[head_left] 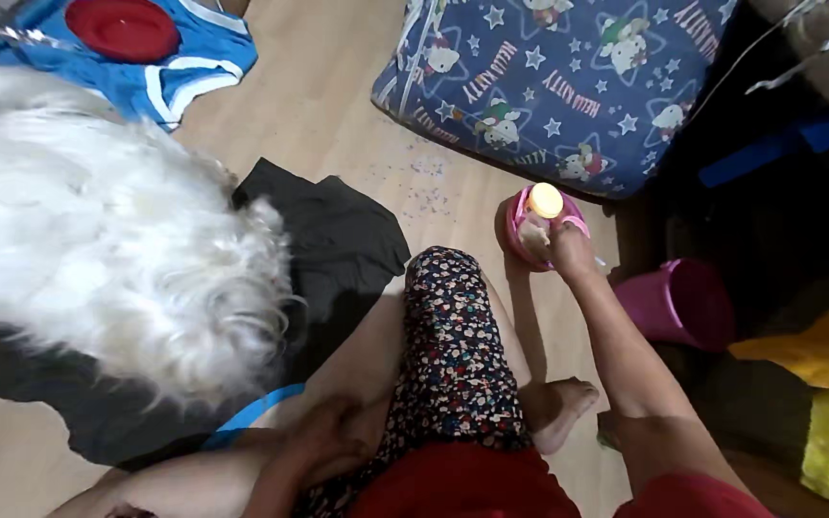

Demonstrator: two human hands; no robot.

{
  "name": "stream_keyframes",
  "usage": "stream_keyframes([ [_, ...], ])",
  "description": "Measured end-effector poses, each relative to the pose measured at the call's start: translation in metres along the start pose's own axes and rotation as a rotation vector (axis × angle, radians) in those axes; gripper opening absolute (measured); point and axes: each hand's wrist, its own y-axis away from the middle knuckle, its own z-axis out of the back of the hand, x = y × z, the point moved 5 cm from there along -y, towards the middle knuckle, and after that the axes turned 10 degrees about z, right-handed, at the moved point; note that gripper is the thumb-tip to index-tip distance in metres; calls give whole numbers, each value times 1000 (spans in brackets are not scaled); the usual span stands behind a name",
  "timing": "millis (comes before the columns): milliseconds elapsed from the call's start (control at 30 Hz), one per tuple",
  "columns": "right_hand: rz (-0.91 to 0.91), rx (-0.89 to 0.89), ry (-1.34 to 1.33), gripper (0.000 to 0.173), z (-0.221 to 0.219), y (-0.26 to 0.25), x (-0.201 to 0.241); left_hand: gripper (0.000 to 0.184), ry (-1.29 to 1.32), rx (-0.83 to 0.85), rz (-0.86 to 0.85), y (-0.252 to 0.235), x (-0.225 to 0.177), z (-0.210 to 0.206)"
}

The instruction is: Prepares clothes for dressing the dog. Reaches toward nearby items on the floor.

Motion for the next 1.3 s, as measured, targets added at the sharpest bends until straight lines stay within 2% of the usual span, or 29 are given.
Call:
stream_keyframes([
  [300, -30, -267, -31, 24, -18, 24, -5, 70, -2, 2, -36, -1, -2, 0],
  [467, -85, -353, -174, 25, -20, 20, -18, 72, -7, 1, -24, -1, -1, 0],
  [600, -94, -413, -158, 23, -11, 14, -22, 72, -16, 9, -8, -2, -1, 0],
  [700, -106, -437, -195, 27, -7, 10, -26, 72, -21, 13, -8, -3, 0, 0],
  [900, 113, -367, -133, 26, -10, -4, -6, 74, -24, 21, 12, -4, 2, -1],
  [1133, 71, -412, -93, 24, 8, -18, 15, 73, -16, 4, 12, -4, 1, 1],
  [1300, 125, -358, -96, 27, -5, -5, 14, 75, -11, 14, 2, -4, 0, 0],
])
